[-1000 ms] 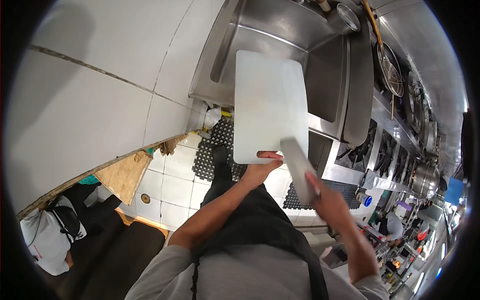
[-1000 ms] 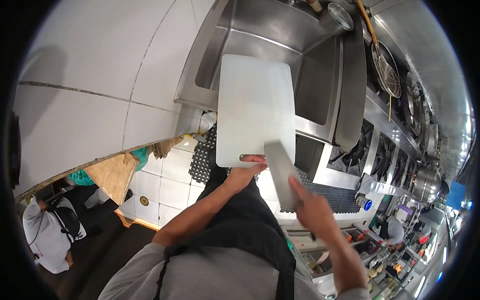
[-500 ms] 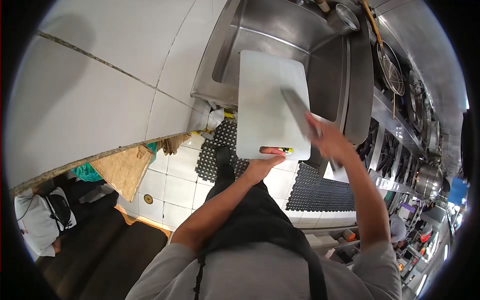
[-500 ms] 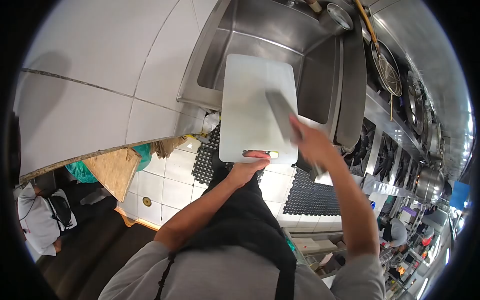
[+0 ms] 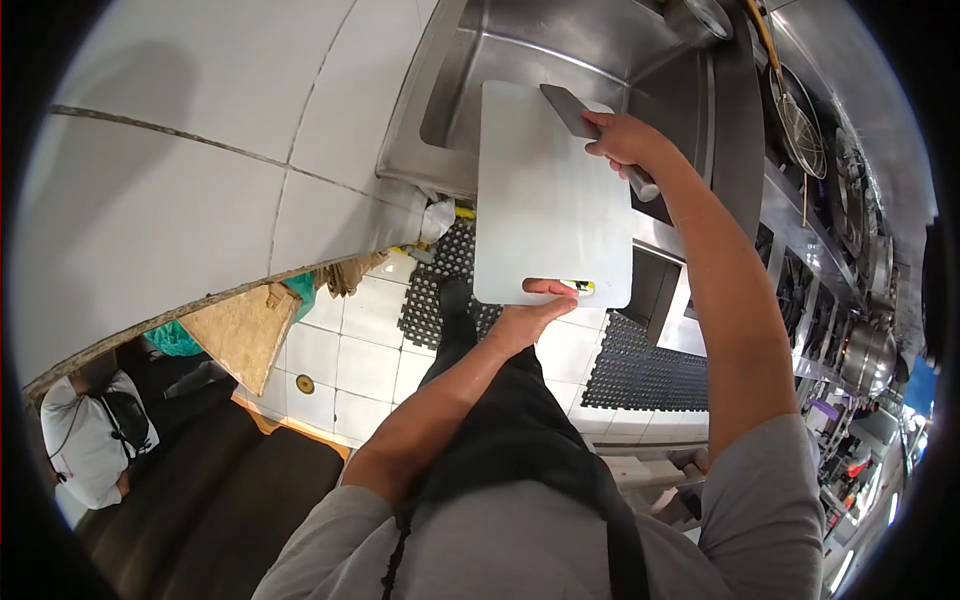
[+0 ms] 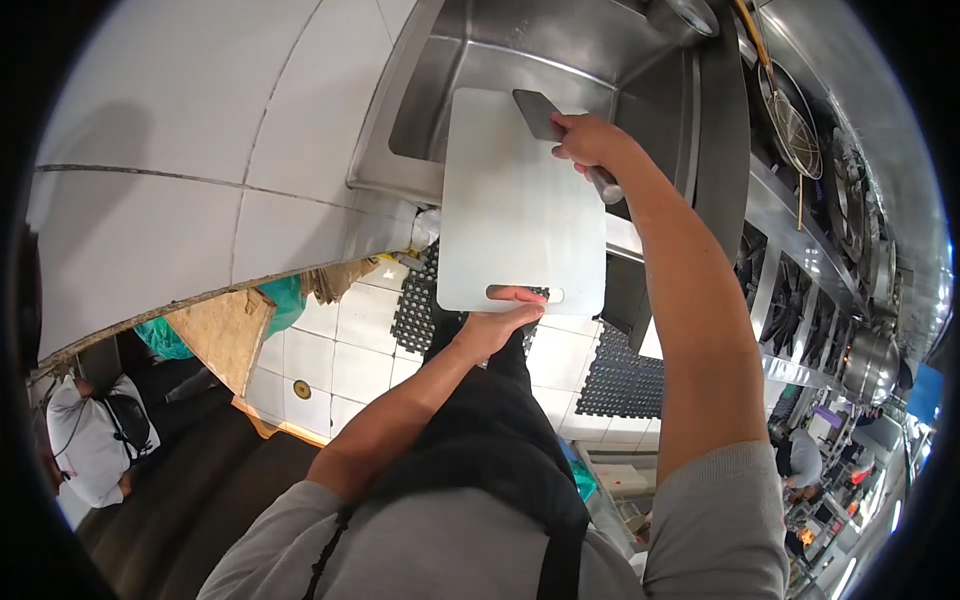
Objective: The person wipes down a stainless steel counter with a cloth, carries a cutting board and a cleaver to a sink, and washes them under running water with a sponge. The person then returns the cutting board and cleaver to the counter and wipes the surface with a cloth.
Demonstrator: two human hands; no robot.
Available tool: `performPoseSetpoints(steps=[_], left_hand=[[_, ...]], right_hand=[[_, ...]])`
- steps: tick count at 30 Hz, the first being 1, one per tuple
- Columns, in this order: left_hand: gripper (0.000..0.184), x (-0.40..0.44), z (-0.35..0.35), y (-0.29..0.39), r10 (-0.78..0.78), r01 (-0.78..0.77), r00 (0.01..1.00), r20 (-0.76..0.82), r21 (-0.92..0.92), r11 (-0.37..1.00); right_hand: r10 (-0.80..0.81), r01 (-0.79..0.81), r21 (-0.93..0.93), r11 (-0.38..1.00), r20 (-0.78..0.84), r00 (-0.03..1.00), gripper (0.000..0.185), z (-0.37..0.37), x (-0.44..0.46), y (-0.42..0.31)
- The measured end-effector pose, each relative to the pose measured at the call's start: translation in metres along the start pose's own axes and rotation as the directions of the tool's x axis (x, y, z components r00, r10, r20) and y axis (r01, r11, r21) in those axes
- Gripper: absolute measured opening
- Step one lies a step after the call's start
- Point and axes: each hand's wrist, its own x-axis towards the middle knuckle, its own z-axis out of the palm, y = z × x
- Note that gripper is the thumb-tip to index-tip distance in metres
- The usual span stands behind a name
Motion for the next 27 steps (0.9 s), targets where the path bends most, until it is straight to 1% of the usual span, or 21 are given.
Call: performPoseSetpoints(steps=[4,5,6,7,8,10,11,13,14,15,16,17,18,19,20,21,23,24,25,26,27], left_hand=[[0.012,-0.003,0.004,0.005,-0.024,0.023,0.999,-0.047,-0.014,1.000],[0.012,-0.003,0.006,0.001,0.020,-0.021,0.998,-0.056,-0.021,1.000],[0.012,-0.002,0.008,-0.006,0.062,-0.064,0.996,-0.068,-0.026,0.998],[0.012,-0.002,0.008,-0.011,0.100,-0.102,0.992,-0.080,-0.029,0.994],[0.012,-0.001,0.007,-0.015,0.071,-0.076,0.996,-0.045,-0.100,0.992],[0.012,0.002,0.004,-0.021,0.022,-0.015,0.999,0.028,-0.240,0.971],[0.012,0.000,0.003,-0.020,0.093,-0.093,0.996,-0.009,-0.064,0.994],[0.012,-0.003,0.004,0.004,0.096,-0.092,0.995,0.020,-0.155,0.984],[0.012,-0.002,0.003,0.011,0.099,-0.090,0.995,0.034,-0.197,0.976],[0.012,0.000,0.001,0.003,0.144,-0.141,0.989,0.039,-0.088,0.986],[0.013,0.002,-0.001,-0.009,0.188,-0.190,0.981,0.049,0.023,0.982],[0.013,0.003,-0.003,-0.018,0.230,-0.236,0.971,0.064,0.134,0.962],[0.014,0.003,-0.002,-0.017,0.166,-0.170,0.985,0.045,0.076,0.983],[0.014,0.003,0.000,-0.012,0.104,-0.105,0.994,0.032,0.017,0.994],[0.015,0.003,0.003,-0.004,0.050,-0.049,0.998,0.025,-0.042,0.998],[0.015,0.002,0.007,0.002,0.048,-0.047,0.999,0.015,-0.046,0.998],[0.015,0.003,0.011,-0.001,0.195,-0.193,0.981,-0.014,0.096,0.976],[0.015,0.003,0.013,-0.006,0.267,-0.260,0.964,-0.019,0.163,0.952],[0.014,0.004,0.011,-0.017,0.114,-0.115,0.993,0.013,0.101,0.988],[0.016,0.006,0.010,-0.023,0.174,-0.176,0.984,0.022,0.126,0.976],[0.018,0.007,0.009,-0.028,0.230,-0.232,0.973,0.032,0.149,0.961]], right_hand=[[-0.122,0.116,-0.089,0.989,-0.062,0.991,0.075,0.016,-0.050,0.020],[-0.206,0.203,-0.049,0.978,-0.084,0.975,0.074,0.031,-0.085,0.037],[0.014,-0.014,0.010,1.000,0.058,0.998,0.073,0.034,-0.143,0.017],[0.020,-0.017,-0.056,0.998,0.059,0.998,0.072,0.050,-0.184,0.020],[0.026,-0.019,-0.123,0.992,0.059,0.998,0.071,0.067,-0.225,0.023],[0.101,-0.086,-0.098,0.991,0.160,0.982,0.073,0.086,-0.282,0.020],[0.041,-0.031,-0.092,0.995,0.110,0.993,0.074,0.095,-0.289,0.023],[-0.077,0.078,-0.085,0.993,0.010,0.997,0.075,0.114,-0.289,0.036],[-0.128,0.122,-0.126,0.984,-0.035,0.991,0.075,0.118,-0.262,0.046],[-0.180,0.165,-0.167,0.972,-0.079,0.980,0.075,0.110,-0.221,0.051],[-0.032,0.025,-0.171,0.985,-0.040,0.999,0.072,0.091,-0.176,0.032],[-0.200,0.175,-0.195,0.965,-0.114,0.973,0.070,0.082,-0.118,0.045],[-0.143,0.128,-0.218,0.968,-0.055,0.988,0.071,0.051,-0.082,0.008],[-0.176,0.168,-0.172,0.971,-0.032,0.984,0.075,0.037,-0.032,0.002],[-0.101,0.103,-0.155,0.983,0.015,0.995,0.077,0.025,0.002,-0.010],[-0.082,0.083,-0.088,0.993,0.010,0.997,0.077,0.023,0.002,-0.013],[-0.053,0.053,0.038,0.998,0.005,0.999,0.077,0.018,0.001,-0.024],[-0.096,0.096,0.003,0.995,-0.025,0.995,0.076,0.020,-0.014,-0.023],[-0.137,0.135,-0.032,0.990,-0.057,0.989,0.075,0.026,-0.042,-0.015],[-0.132,0.133,0.015,0.991,-0.041,0.990,0.075,0.035,-0.079,-0.007],[-0.102,0.102,-0.054,0.993,-0.003,0.995,0.074,0.044,-0.119,-0.003]])
